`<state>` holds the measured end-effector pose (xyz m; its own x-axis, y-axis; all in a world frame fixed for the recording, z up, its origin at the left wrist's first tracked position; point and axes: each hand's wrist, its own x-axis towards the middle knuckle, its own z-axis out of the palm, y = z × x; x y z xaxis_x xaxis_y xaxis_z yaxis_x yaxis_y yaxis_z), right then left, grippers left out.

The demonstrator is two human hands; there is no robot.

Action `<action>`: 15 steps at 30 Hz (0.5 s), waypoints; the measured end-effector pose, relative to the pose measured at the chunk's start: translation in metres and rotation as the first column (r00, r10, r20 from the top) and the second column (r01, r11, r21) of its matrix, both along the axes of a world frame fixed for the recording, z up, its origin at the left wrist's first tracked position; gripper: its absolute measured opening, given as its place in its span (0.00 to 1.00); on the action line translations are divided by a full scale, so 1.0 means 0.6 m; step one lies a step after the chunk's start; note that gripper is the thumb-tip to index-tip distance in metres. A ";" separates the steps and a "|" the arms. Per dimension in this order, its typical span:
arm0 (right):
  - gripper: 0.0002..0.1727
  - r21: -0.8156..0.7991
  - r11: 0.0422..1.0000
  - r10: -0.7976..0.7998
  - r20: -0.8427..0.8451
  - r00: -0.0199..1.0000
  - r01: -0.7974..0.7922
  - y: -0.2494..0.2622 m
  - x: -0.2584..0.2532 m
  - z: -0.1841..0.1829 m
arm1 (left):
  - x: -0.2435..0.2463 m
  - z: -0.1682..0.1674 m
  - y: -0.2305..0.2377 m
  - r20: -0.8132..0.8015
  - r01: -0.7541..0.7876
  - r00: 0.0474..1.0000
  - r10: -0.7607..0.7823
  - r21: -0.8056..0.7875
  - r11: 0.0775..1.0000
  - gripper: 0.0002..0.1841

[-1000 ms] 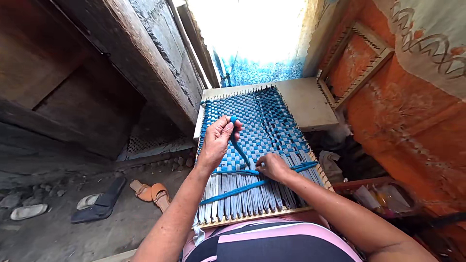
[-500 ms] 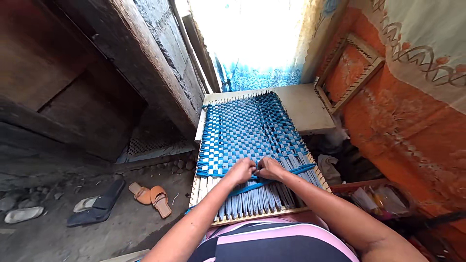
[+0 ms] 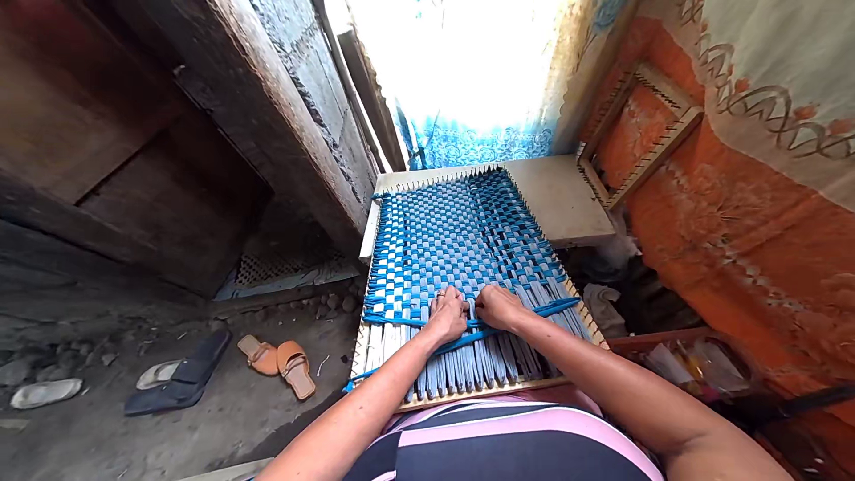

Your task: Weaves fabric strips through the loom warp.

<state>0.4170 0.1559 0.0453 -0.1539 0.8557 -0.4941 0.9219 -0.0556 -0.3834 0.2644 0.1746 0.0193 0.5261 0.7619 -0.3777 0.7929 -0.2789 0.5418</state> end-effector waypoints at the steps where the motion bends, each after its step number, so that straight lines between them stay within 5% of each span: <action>1: 0.16 -0.005 1.000 -0.020 0.000 1.000 0.020 0.002 -0.002 -0.001 | -0.001 0.000 0.000 0.010 -0.001 1.000 0.001 0.006 1.000 0.17; 10: 0.16 0.060 0.887 -0.392 -0.425 0.816 0.457 -0.002 0.023 -0.009 | -0.029 0.002 0.017 0.372 -0.067 0.927 0.041 0.059 0.996 0.09; 12: 0.15 0.044 0.816 -0.437 -0.605 0.666 0.576 0.004 0.051 0.007 | -0.034 -0.003 0.020 0.494 -0.124 0.863 0.108 0.000 0.992 0.08; 15: 0.11 -0.156 0.625 -0.515 -0.819 0.254 0.765 0.027 0.126 0.036 | -0.042 -0.012 0.029 0.516 -0.164 0.838 0.176 -0.069 0.984 0.15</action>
